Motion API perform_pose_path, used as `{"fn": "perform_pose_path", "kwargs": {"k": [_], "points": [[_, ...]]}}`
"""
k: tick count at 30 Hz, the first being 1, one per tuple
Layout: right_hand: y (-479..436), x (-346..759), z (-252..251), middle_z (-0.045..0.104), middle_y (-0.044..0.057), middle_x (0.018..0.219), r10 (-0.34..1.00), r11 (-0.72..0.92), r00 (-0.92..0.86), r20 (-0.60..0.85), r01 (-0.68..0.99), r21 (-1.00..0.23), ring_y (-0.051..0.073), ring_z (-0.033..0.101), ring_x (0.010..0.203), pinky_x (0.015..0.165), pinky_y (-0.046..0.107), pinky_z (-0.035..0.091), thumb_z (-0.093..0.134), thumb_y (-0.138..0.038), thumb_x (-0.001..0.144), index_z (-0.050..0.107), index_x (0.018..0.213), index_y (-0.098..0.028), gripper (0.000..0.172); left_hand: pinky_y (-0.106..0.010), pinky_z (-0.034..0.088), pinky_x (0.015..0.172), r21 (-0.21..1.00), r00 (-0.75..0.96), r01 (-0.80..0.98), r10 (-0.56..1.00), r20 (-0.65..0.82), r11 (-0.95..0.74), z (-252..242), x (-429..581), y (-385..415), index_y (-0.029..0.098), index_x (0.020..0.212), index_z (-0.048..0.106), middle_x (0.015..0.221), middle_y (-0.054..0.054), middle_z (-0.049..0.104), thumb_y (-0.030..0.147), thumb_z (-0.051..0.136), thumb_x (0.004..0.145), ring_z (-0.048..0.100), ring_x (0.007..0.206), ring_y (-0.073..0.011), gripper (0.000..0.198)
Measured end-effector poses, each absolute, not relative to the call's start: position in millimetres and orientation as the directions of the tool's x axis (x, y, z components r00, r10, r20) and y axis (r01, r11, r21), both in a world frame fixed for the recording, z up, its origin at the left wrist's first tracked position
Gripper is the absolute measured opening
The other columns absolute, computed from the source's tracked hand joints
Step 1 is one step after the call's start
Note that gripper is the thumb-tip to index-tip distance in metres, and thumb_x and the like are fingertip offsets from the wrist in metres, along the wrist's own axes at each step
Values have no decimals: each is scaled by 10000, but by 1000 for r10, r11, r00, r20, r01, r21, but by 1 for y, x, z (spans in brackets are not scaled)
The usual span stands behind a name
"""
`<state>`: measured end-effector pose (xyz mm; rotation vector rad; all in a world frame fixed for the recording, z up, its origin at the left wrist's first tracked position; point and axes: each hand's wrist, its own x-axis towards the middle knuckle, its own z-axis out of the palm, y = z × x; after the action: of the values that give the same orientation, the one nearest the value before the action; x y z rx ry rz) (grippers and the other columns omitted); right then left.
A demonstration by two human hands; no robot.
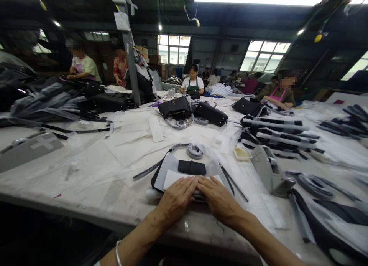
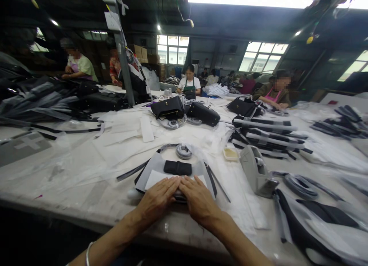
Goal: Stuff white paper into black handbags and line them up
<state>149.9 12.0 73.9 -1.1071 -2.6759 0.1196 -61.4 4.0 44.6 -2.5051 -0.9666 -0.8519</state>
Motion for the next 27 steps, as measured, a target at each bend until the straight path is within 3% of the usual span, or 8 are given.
{"fn": "perform_pose_path", "kwargs": {"k": [3,6,12,19,23,27], "points": [[6,156,76,569,124,1408,716,697,-664,214,695,-178,256,516,1315,1144,527,362,521,-127,875,544,1371,-160,498,-373,482,1054,-82,613,672,490,620,-736,35,-67,5,99,1389,480,1346,-128,613,137,350,1009,574,1253,-199,403],[-1,162,65,542,162,1427,680,717,-667,305,692,-84,307,492,1330,1143,574,339,619,-173,827,507,1395,-114,583,-411,447,1087,-128,673,629,455,583,-767,35,-72,0,123,1406,475,1381,-107,589,153,313,1027,532,1298,-208,414],[-3,168,39,574,127,1402,535,731,-713,453,659,175,245,504,1318,1112,484,403,364,-17,910,517,1375,-101,497,-483,373,1118,-314,724,657,459,515,-685,30,-63,-14,87,1410,478,1435,-157,528,182,352,1010,506,1317,-263,429],[-15,153,42,577,200,1369,531,590,-712,459,700,403,335,506,1295,1087,548,405,342,-62,903,537,1332,-22,472,-534,413,1034,-513,734,679,472,488,-525,21,-37,-22,-55,1311,523,1310,-292,580,177,369,958,602,1191,-343,451],[-16,147,36,568,247,1355,569,487,-700,431,709,509,380,513,1275,1053,580,422,355,-56,870,530,1321,6,488,-504,450,999,-546,759,651,438,482,-528,22,-38,-13,-50,1299,523,1262,-280,612,154,351,955,626,1153,-336,436],[-7,151,35,591,244,1326,563,520,-726,394,682,514,367,545,1235,999,552,470,379,-36,869,527,1324,-4,480,-450,462,989,-510,769,636,421,481,-579,23,-45,-3,-45,1304,513,1267,-262,614,131,358,966,626,1154,-307,412]]}}
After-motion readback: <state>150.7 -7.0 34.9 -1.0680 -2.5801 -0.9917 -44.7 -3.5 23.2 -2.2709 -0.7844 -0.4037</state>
